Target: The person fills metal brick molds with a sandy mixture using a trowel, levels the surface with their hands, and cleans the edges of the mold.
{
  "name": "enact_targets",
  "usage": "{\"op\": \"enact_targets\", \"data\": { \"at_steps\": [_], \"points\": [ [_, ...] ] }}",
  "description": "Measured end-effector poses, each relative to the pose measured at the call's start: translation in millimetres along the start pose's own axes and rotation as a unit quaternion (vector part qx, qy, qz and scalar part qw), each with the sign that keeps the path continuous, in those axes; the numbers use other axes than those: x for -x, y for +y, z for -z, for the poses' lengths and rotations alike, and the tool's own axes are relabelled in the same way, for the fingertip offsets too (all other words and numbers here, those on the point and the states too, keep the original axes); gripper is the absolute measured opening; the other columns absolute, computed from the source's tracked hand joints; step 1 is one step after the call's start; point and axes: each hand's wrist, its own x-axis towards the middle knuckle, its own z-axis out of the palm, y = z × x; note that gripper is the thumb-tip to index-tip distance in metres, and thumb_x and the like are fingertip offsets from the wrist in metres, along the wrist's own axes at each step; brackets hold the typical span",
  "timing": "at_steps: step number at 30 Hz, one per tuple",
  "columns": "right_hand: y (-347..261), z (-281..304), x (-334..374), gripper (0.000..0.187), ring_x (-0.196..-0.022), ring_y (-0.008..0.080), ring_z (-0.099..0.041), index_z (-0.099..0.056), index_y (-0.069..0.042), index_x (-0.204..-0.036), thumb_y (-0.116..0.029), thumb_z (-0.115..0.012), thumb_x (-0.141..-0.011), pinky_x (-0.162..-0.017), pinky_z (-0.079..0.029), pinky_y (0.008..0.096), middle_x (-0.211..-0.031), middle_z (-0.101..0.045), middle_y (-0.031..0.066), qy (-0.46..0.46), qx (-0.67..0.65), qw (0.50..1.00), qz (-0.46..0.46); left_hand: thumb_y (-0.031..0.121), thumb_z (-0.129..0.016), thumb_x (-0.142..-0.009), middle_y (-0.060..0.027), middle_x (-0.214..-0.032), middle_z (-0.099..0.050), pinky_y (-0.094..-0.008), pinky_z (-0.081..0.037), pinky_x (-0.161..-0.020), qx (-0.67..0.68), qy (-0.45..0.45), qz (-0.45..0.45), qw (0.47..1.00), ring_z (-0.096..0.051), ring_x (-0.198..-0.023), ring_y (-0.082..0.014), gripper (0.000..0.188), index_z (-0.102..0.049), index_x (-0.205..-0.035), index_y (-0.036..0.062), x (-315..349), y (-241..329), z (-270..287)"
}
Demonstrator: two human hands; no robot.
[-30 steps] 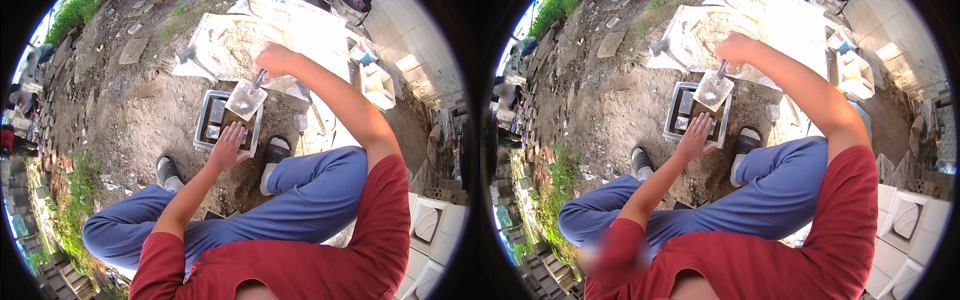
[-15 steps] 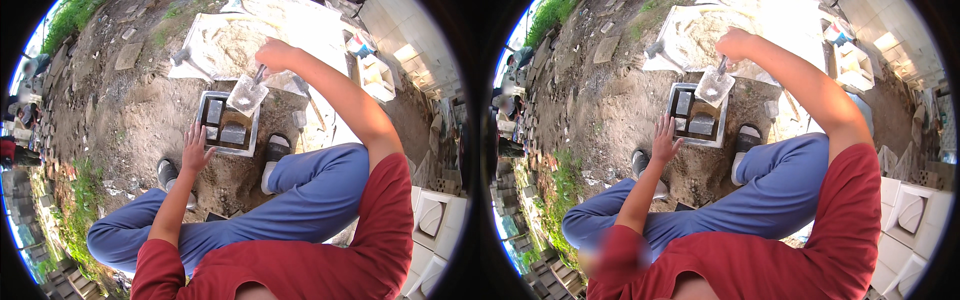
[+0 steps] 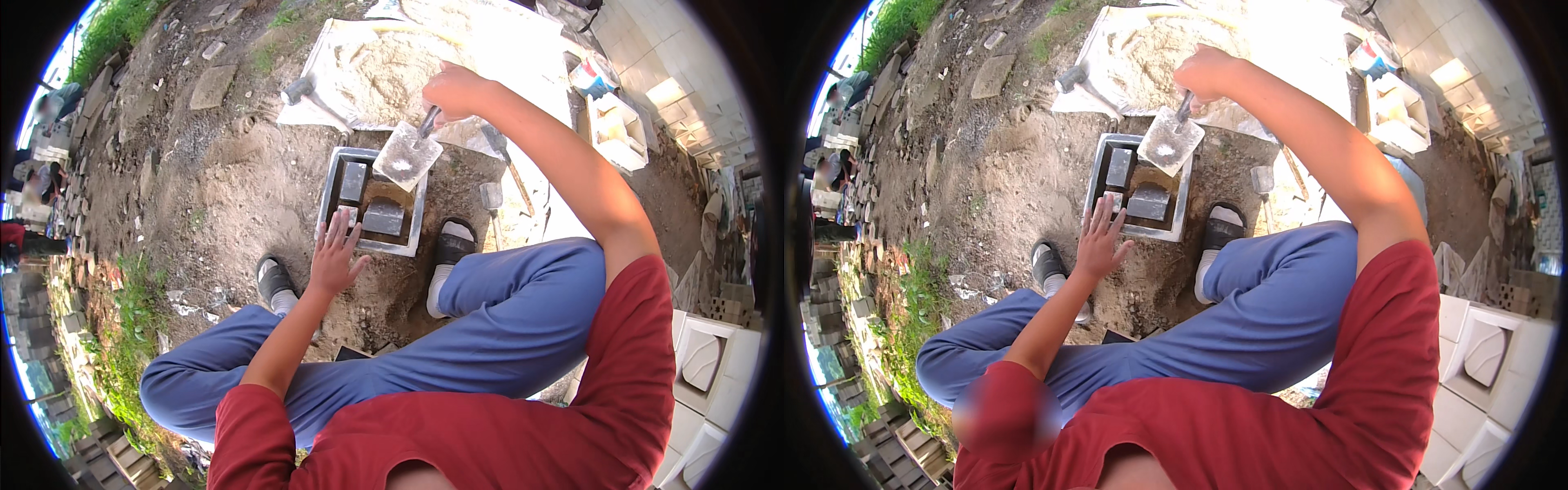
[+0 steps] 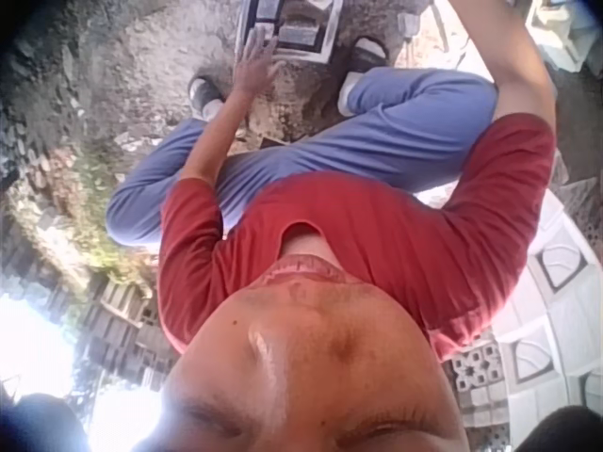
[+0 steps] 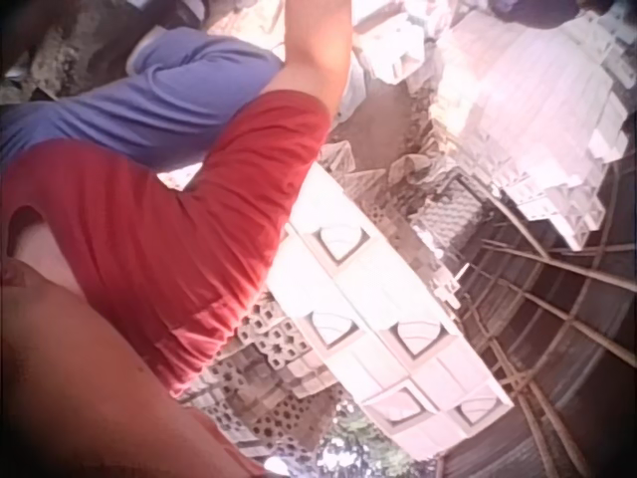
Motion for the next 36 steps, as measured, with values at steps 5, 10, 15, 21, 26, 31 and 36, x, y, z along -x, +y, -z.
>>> {"op": "enact_targets", "data": {
  "at_steps": [5,10,15,21,26,31,36],
  "points": [
    [2.1,-3.6,1.8,0.025,-0.094,0.0251,-0.072,-0.076,-0.014,-0.089,-0.037,-0.086,-0.082,-0.105,-0.042,0.0464,-0.088,-0.076,0.0035,0.010,0.009,1.000,-0.003,0.051,-0.063,-0.098,-0.0200,-0.174,-0.020,-0.0583,-0.011,-0.128,0.022,0.010,0.016,1.000,-0.014,-0.162,-0.0390,0.051,-0.071,-0.120,0.0055,-9.4,6.7,5.1],
    [2.8,-4.4,-4.3,0.023,-0.095,0.0246,-0.072,-0.078,-0.015,-0.090,-0.036,-0.085,-0.083,-0.105,-0.042,0.0466,-0.091,-0.076,0.0040,-0.026,0.016,1.000,-0.005,0.057,-0.060,-0.098,-0.0179,-0.175,-0.017,-0.0617,-0.007,-0.127,0.019,0.008,0.057,0.998,-0.010,-0.162,-0.0404,0.058,-0.075,-0.085,0.0027,-35.9,50.6,-12.5],
    [3.7,-10.9,-2.5,0.019,-0.090,0.0245,-0.071,-0.076,-0.015,-0.084,-0.032,-0.084,-0.084,-0.109,-0.040,0.0490,-0.082,-0.074,0.0032,0.025,-0.016,1.000,0.007,0.066,-0.060,-0.095,-0.0149,-0.176,-0.013,-0.0584,0.001,-0.128,0.075,-0.021,0.078,0.994,-0.004,-0.163,-0.0365,0.069,-0.079,-0.075,0.0025,-55.3,70.4,-14.9],
    [1.1,-11.1,-7.8,0.019,-0.093,0.0243,-0.072,-0.079,-0.014,-0.089,-0.031,-0.085,-0.083,-0.116,-0.036,0.0519,-0.087,-0.076,0.0033,-0.007,-0.005,1.000,0.005,0.065,-0.058,-0.096,-0.0138,-0.177,-0.010,-0.0611,0.002,-0.127,0.043,-0.052,0.044,0.997,0.000,-0.163,-0.0373,0.065,-0.083,-0.080,0.0083,-48.3,37.2,-7.7],
    [4.4,-12.8,-5.3,0.024,-0.093,0.0247,-0.071,-0.080,-0.015,-0.097,-0.033,-0.085,-0.082,-0.110,-0.036,0.0463,-0.090,-0.077,0.0054,-0.020,-0.009,1.000,-0.001,0.068,-0.057,-0.095,-0.0106,-0.177,-0.008,-0.0607,0.003,-0.127,0.009,-0.101,0.046,0.994,0.001,-0.163,-0.0358,0.066,-0.084,-0.086,0.0091,-41.2,-15.9,19.5],
    [-3.2,-4.6,-5.7,0.009,-0.096,0.0238,-0.072,-0.080,-0.017,-0.091,-0.021,-0.081,-0.084,-0.118,-0.035,0.0533,-0.090,-0.076,0.0037,-0.030,-0.014,0.999,-0.003,0.072,-0.055,-0.095,-0.0136,-0.177,-0.005,-0.0605,0.005,-0.127,-0.009,-0.111,0.085,0.990,0.004,-0.163,-0.0367,0.070,-0.085,-0.086,0.0098,-38.5,-29.8,14.8],
    [0.9,-5.2,-9.7,0.020,-0.099,0.0249,-0.072,-0.079,-0.017,-0.101,-0.016,-0.079,-0.081,-0.119,-0.034,0.0548,-0.095,-0.077,0.0044,-0.053,-0.028,0.998,-0.007,0.067,-0.059,-0.095,-0.0161,-0.177,-0.006,-0.0637,0.003,-0.126,0.051,-0.078,0.095,0.991,0.001,-0.163,-0.0397,0.063,-0.083,-0.086,0.0085,-45.4,1.7,1.8]
  ]
}}
